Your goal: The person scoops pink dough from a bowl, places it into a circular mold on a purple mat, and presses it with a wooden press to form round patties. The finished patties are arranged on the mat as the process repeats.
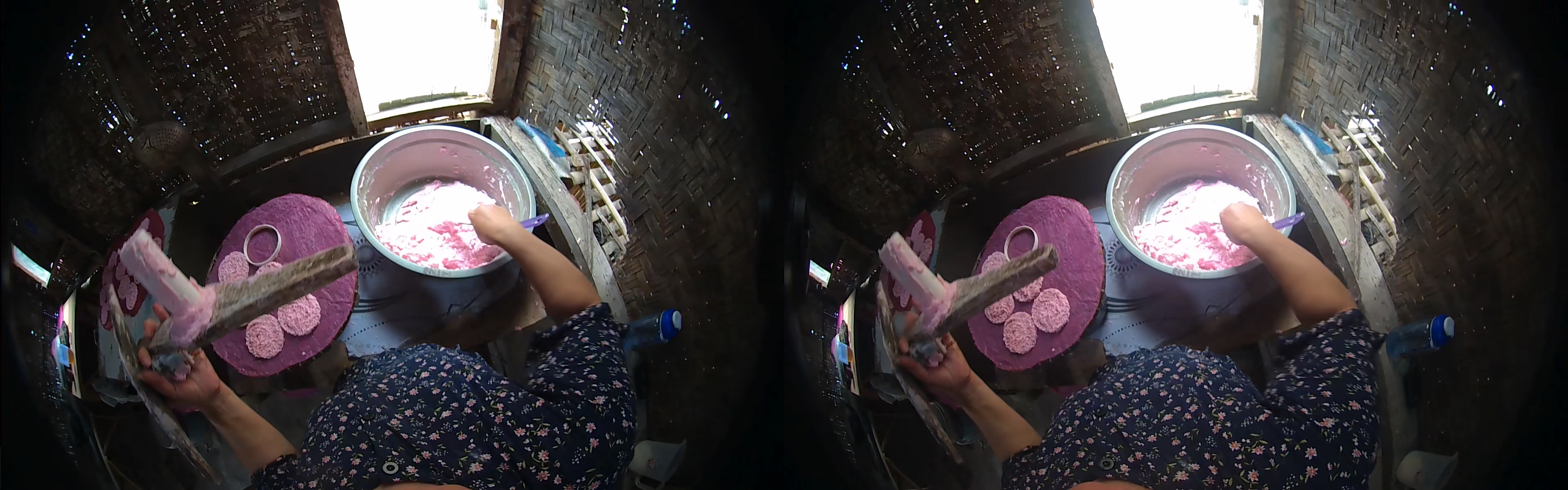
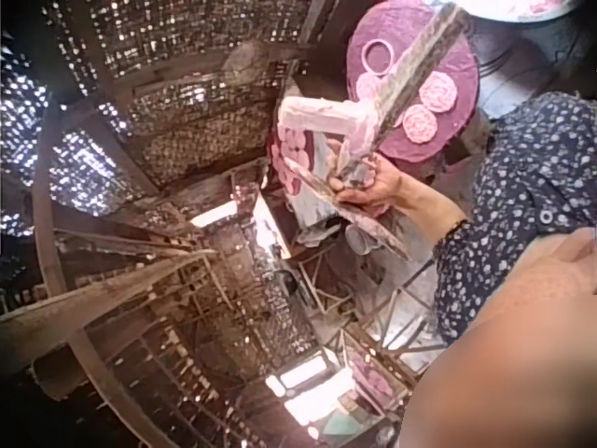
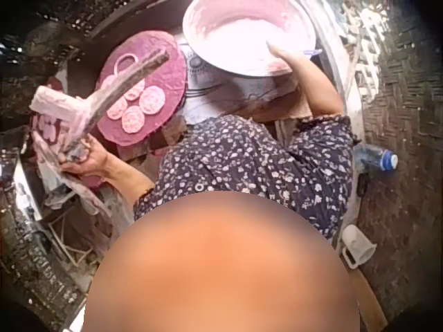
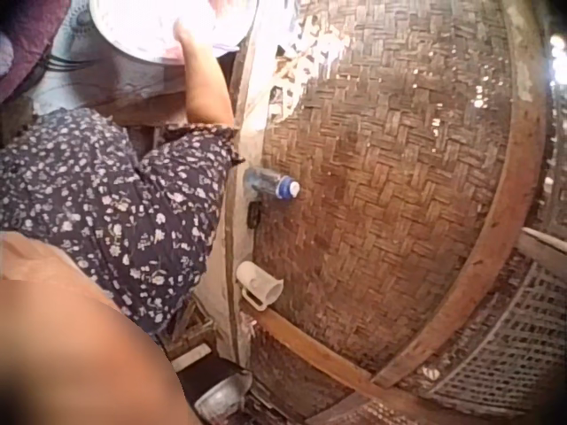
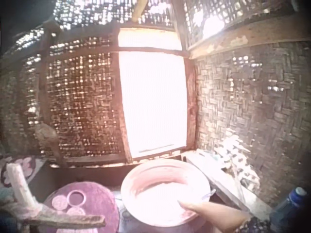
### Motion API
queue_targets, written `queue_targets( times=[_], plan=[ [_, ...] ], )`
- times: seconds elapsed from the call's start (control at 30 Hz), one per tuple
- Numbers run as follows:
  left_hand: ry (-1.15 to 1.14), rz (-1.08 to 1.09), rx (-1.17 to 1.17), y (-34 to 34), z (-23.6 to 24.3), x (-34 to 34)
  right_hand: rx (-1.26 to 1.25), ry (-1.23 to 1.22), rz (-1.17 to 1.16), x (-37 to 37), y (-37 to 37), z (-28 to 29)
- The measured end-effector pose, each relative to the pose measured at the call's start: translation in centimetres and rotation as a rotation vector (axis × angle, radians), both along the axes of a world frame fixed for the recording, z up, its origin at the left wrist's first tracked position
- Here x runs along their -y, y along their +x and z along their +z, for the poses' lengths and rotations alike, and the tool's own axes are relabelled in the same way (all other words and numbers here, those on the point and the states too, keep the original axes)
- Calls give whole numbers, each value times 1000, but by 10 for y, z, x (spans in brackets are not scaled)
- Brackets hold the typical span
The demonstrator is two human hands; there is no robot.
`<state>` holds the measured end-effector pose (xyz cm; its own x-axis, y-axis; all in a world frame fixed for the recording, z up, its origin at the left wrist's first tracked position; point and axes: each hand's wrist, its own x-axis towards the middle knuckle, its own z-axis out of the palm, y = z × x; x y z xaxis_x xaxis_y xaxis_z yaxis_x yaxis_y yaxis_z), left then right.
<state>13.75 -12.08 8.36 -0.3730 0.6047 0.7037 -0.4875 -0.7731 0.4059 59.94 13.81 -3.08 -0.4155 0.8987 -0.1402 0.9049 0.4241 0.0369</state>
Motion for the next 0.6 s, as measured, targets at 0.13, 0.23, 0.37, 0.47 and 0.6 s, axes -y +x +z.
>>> queue_targets(
  times=[0.13,0.23,0.37,0.47,0.6],
  plan=[
    [-4,88,-4,-13,-5,20,66,-4,-212,-19,14,41],
    [2,126,42,-25,-15,28,102,38,-310,-34,16,47],
    [38,-32,18,-39,-24,40,137,-56,-367,-52,8,15],
    [-36,251,-72,-44,-31,57,42,-68,-407,-58,-4,-27],
    [-45,235,-133,-50,-35,75,-268,-27,-550,-62,-20,-68]
  ],
)
